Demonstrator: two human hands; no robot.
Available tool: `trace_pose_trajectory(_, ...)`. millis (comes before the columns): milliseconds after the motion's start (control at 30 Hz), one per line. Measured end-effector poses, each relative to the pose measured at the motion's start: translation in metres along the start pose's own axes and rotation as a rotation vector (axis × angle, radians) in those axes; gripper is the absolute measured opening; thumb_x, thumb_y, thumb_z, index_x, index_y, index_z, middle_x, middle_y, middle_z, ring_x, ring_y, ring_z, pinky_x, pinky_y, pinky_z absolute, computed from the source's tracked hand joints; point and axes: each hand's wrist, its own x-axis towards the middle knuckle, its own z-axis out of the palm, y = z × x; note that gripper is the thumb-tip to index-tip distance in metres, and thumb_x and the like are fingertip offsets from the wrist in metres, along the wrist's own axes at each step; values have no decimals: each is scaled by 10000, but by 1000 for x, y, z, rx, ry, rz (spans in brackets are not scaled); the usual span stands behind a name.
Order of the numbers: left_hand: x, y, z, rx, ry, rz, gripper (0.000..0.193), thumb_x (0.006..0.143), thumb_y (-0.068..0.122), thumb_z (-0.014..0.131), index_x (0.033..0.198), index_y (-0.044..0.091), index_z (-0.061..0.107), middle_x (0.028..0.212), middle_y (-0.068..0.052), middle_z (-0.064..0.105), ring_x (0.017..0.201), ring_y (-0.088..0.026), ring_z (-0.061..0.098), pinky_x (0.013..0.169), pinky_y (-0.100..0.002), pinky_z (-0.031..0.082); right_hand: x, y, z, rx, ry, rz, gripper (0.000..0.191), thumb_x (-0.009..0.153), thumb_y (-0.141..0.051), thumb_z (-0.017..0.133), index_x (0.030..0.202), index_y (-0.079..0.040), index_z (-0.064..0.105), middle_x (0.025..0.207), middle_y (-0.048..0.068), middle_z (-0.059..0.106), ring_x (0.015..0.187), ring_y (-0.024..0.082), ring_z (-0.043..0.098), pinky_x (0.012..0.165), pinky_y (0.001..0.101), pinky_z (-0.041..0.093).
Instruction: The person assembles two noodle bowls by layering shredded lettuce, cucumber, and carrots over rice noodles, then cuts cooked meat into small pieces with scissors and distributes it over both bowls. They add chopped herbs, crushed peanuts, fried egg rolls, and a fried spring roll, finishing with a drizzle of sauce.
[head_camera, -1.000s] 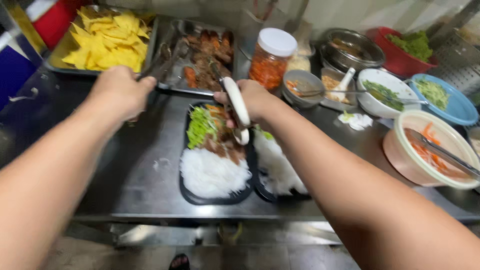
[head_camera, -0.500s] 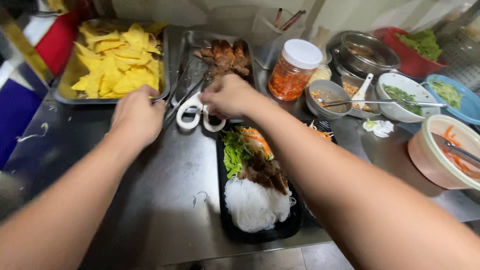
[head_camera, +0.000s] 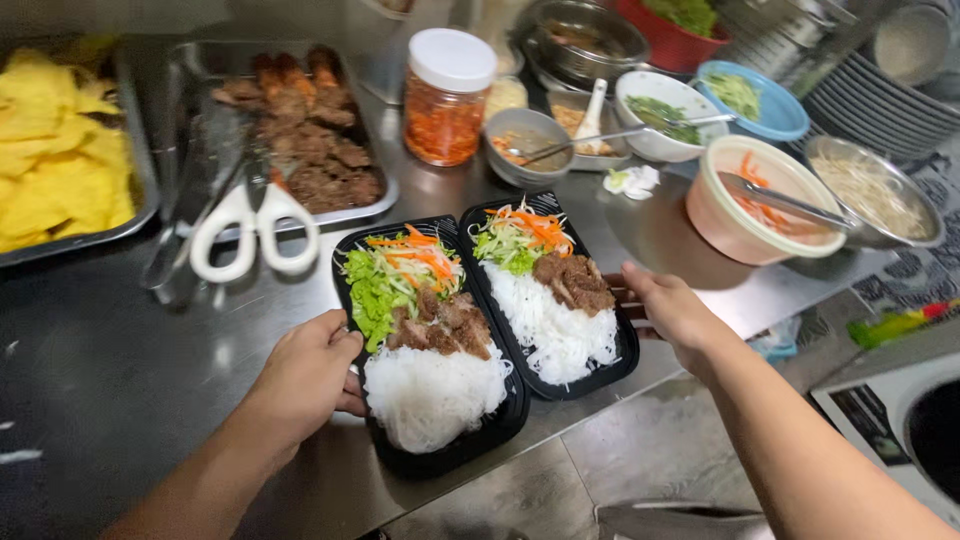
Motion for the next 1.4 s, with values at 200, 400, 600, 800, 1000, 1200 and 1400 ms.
trace_pose_trajectory(200,14,9,58,-214,-167,-21,426,986,211,503,1370,27,474,987,-175,700,688,-294,705,609,-425,626,10,-4,-35,-53,131,104,579,1034,-550,409,1290,-131,717,1208,53,721,1080,211,632,928,429,463)
trace_pose_trajectory(400,26,21,117,-318,-214,-61,310,993,207,477,1173,-2,619,893,-196,709,668,-277,696,643,-401,623,44,12,-86,-27,93,0,582,1034,-525,395,1296,-105,701,1183,96,736,1041,227,660,911,407,506)
trace_pose_trajectory(600,31,34,142,-321,62,-21,309,977,221,523,1176,46,683,858,-81,679,671,-182,599,635,-350,564,54,1,-110,-262,20,-161,540,980,-515,568,1198,-56,750,1035,138,769,896,220,674,826,374,535)
trace_pose_trajectory(800,25,42,159,-354,310,-6,422,966,273,547,1328,65,606,990,-59,685,782,-189,594,700,-356,506,46,-44,-138,-576,-8,-450,468,892,-468,683,1125,-78,793,893,102,771,741,192,713,723,331,554)
trace_pose_trajectory(1000,6,34,177,-376,521,38,471,944,277,597,1368,71,606,1093,-50,676,933,-152,568,860,-324,466,65,-76,-160,-360,-141,-558,345,904,-330,718,1087,-46,784,876,72,794,758,141,719,692,297,559)
trace_pose_trajectory(1200,10,36,174,-261,599,13,445,961,291,602,1344,67,634,1065,-32,667,1018,-132,577,964,-277,410,98,-62,-173,-224,-26,-533,276,921,-236,745,1094,-23,775,884,97,765,733,152,677,656,326,545)
trace_pose_trajectory(1400,19,31,168,-263,636,-13,438,955,274,617,1328,47,656,1017,-15,656,966,-143,576,913,-289,437,191,-72,-188,-329,351,-739,261,896,-200,786,1106,-46,768,971,131,769,850,219,734,785,349,562)
